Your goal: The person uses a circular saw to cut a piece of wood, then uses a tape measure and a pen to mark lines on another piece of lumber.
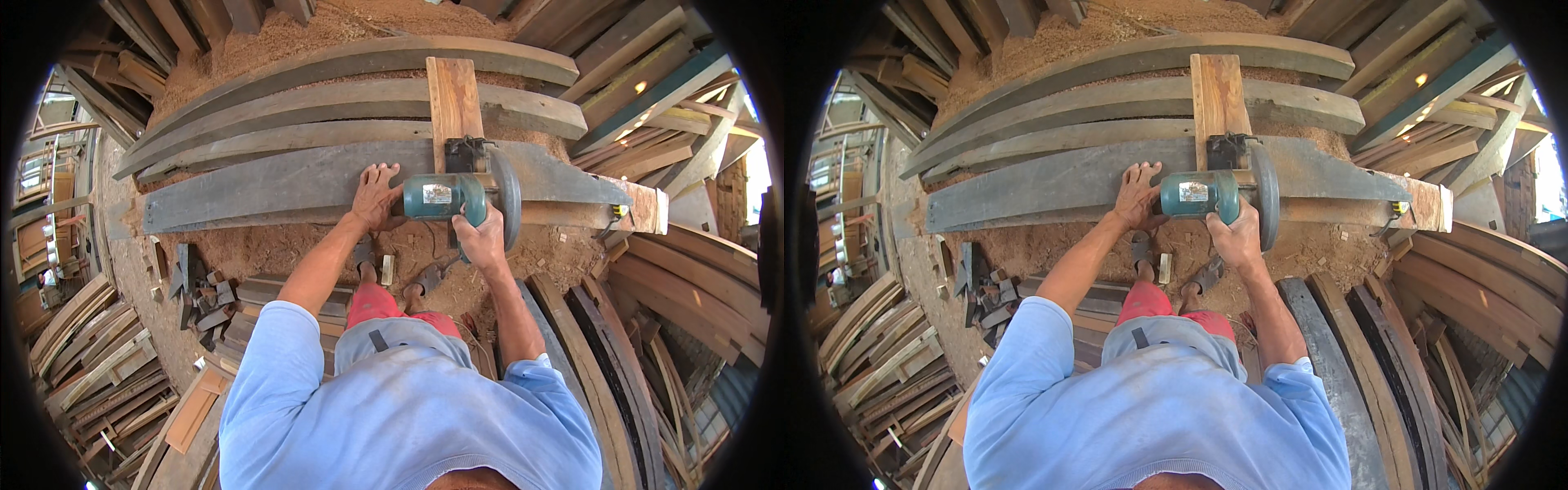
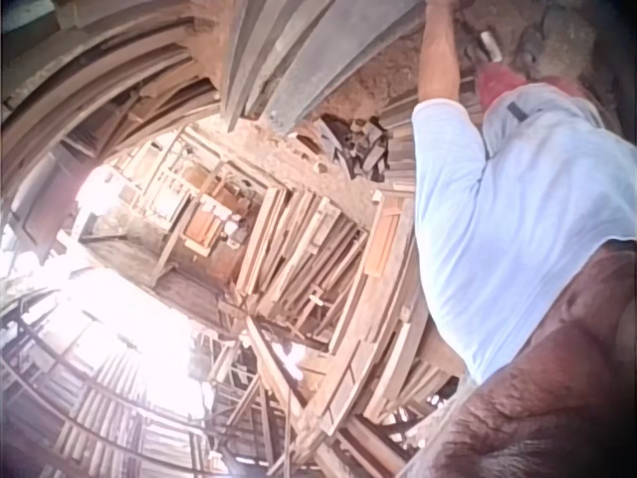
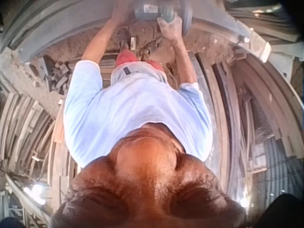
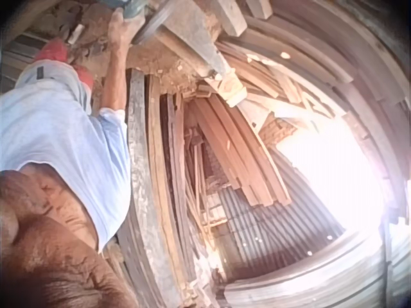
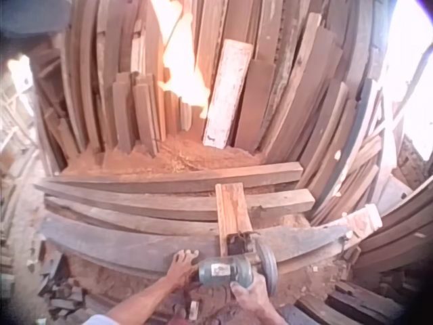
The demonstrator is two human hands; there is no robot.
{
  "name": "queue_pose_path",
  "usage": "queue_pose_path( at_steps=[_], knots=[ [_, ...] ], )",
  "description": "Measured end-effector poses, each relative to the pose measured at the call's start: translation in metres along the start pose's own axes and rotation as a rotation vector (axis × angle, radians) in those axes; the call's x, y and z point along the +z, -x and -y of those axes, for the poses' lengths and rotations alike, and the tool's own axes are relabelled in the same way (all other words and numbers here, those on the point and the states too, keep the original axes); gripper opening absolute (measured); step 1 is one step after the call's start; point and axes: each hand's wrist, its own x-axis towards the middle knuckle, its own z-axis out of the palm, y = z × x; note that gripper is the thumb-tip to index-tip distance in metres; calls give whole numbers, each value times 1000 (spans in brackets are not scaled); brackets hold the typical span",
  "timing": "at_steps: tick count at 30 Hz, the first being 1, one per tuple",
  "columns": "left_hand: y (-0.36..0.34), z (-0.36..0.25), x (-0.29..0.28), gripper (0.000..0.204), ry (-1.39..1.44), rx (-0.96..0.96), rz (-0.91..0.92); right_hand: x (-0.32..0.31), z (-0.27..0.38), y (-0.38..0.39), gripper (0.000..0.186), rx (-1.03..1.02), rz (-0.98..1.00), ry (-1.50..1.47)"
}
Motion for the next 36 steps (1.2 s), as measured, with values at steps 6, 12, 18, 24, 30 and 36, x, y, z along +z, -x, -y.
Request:
queue_pose_path(
  at_steps=[6,12,18,24,30,36],
  knots=[
    [1,0,5,94,33,-7,-14,2,2,2,14,30,-19,-10],
    [1,1,6,97,24,-9,-16,2,1,1,14,17,-14,2],
    [2,2,15,94,30,-8,-79,2,1,-4,14,-13,-17,-16],
    [2,0,12,85,-9,-5,-95,2,3,-6,12,27,-5,-14],
    [4,0,12,87,-6,9,-128,2,5,-8,12,-3,-7,-26],
    [4,2,16,89,1,10,-123,3,9,-12,12,17,-6,-24]
  ],
)
